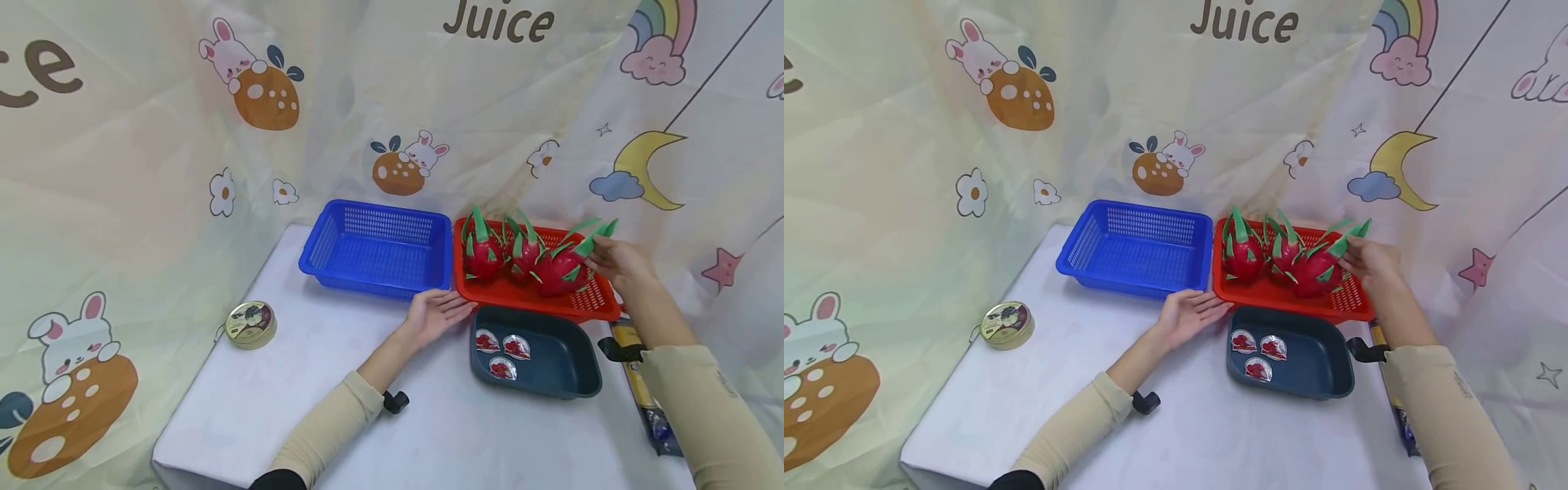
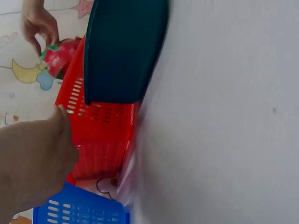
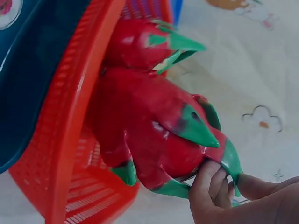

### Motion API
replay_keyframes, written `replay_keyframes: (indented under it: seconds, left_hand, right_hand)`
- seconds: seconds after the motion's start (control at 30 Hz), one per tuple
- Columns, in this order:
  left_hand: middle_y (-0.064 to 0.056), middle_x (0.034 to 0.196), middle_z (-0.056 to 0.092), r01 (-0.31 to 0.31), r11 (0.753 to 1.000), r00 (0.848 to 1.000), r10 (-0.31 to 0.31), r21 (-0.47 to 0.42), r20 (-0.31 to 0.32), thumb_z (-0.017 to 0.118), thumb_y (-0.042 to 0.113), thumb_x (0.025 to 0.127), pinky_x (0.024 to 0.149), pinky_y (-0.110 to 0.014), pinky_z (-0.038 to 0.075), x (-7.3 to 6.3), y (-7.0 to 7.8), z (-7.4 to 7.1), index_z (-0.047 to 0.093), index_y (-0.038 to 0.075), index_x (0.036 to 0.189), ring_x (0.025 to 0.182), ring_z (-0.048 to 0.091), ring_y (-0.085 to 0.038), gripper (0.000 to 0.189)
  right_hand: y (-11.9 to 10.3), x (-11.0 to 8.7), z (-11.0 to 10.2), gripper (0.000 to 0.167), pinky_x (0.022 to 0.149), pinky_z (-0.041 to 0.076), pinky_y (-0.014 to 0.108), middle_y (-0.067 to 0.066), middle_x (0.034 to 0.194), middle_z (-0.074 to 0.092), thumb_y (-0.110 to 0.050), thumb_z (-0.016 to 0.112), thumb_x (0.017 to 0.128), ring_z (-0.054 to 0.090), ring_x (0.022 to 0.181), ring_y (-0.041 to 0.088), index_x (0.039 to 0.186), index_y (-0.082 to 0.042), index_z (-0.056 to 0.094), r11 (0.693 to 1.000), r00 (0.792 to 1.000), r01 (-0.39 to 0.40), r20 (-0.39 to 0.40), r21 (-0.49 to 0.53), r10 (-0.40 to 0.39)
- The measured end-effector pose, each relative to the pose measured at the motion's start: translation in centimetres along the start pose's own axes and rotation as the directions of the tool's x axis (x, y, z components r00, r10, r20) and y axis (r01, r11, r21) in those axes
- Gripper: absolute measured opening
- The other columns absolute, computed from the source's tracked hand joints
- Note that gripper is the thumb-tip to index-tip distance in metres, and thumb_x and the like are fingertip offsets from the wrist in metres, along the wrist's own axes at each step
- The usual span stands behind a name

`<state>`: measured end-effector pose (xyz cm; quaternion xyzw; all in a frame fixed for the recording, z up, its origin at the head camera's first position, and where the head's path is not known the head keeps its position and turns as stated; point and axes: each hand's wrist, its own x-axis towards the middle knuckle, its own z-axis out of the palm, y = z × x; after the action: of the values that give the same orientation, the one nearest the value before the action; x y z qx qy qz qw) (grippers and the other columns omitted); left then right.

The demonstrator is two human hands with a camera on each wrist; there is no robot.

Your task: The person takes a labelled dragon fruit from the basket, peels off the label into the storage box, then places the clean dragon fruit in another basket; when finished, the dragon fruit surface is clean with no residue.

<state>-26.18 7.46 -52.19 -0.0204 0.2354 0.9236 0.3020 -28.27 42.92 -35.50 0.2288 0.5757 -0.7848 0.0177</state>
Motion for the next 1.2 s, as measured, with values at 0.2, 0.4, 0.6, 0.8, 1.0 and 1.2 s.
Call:
replay_keyframes:
  seconds: [0.2,0.4,0.6,0.8,1.0,1.2]
  left_hand:
    - [-0.033,0.153,0.043,-0.04,0.999,0.998,0.039,-0.014,-0.051,0.048,0.012,0.1,0.122,-0.05,0.036,0.4,-0.3,0.3,0.037,-0.016,0.149,0.144,0.042,-0.049,0.057]
    - [-0.033,0.152,0.044,-0.036,0.999,0.998,0.035,-0.017,-0.051,0.046,0.009,0.102,0.12,-0.048,0.038,0.6,-0.2,0.1,0.04,-0.015,0.148,0.144,0.043,-0.048,0.052]
    - [-0.033,0.153,0.043,-0.032,0.999,0.999,0.031,-0.021,-0.036,0.045,0.006,0.103,0.121,-0.048,0.037,0.7,-0.3,-0.3,0.037,-0.014,0.15,0.145,0.042,-0.048,0.052]
    - [-0.033,0.152,0.045,-0.022,1.0,1.0,0.022,0.004,-0.02,0.049,0.004,0.102,0.12,-0.047,0.038,0.7,-0.3,-0.4,0.037,-0.013,0.151,0.145,0.043,-0.048,0.054]
    - [-0.03,0.151,0.048,-0.013,0.999,1.0,0.013,0.031,-0.008,0.049,0.003,0.102,0.12,-0.046,0.039,0.5,-0.3,-0.5,0.039,-0.011,0.152,0.143,0.046,-0.045,0.053]
    - [-0.03,0.153,0.047,-0.009,0.998,1.0,0.008,0.054,0.025,0.047,0.004,0.104,0.12,-0.046,0.038,0.4,-0.2,-1.0,0.042,-0.01,0.151,0.144,0.046,-0.044,0.049]
  right_hand:
    - [0.5,1.4,-0.8,0.032,0.078,0.064,0.029,-0.005,0.083,0.076,-0.026,0.078,0.094,0.074,0.082,0.012,0.119,-0.018,0.06,0.997,0.987,-0.04,-0.158,-0.068,0.029]
    - [1.3,3.1,-1.4,0.032,0.078,0.064,0.035,-0.004,0.076,0.075,-0.018,0.072,0.098,0.077,0.073,0.013,0.124,-0.016,0.052,0.993,0.971,-0.05,-0.239,-0.108,0.023]
    - [2.5,4.4,-1.7,0.028,0.077,0.064,0.036,-0.002,0.071,0.073,-0.013,0.07,0.1,0.077,0.068,0.015,0.121,-0.014,0.052,0.989,0.957,-0.059,-0.289,-0.137,0.017]
    - [3.3,5.2,-2.1,0.024,0.079,0.063,0.032,-0.004,0.071,0.073,-0.012,0.067,0.102,0.077,0.072,0.013,0.122,-0.012,0.054,0.989,0.954,-0.049,-0.299,-0.142,0.005]
    - [3.6,5.3,-2.2,0.04,0.081,0.063,0.031,-0.004,0.074,0.073,-0.009,0.061,0.104,0.077,0.073,0.012,0.143,-0.004,0.05,0.983,0.982,-0.011,-0.189,-0.182,-0.024]
    - [3.8,4.6,-1.9,0.051,0.085,0.061,0.028,-0.006,0.077,0.075,-0.01,0.063,0.104,0.078,0.079,0.01,0.151,-0.001,0.045,0.981,0.982,0.024,-0.181,-0.195,-0.06]
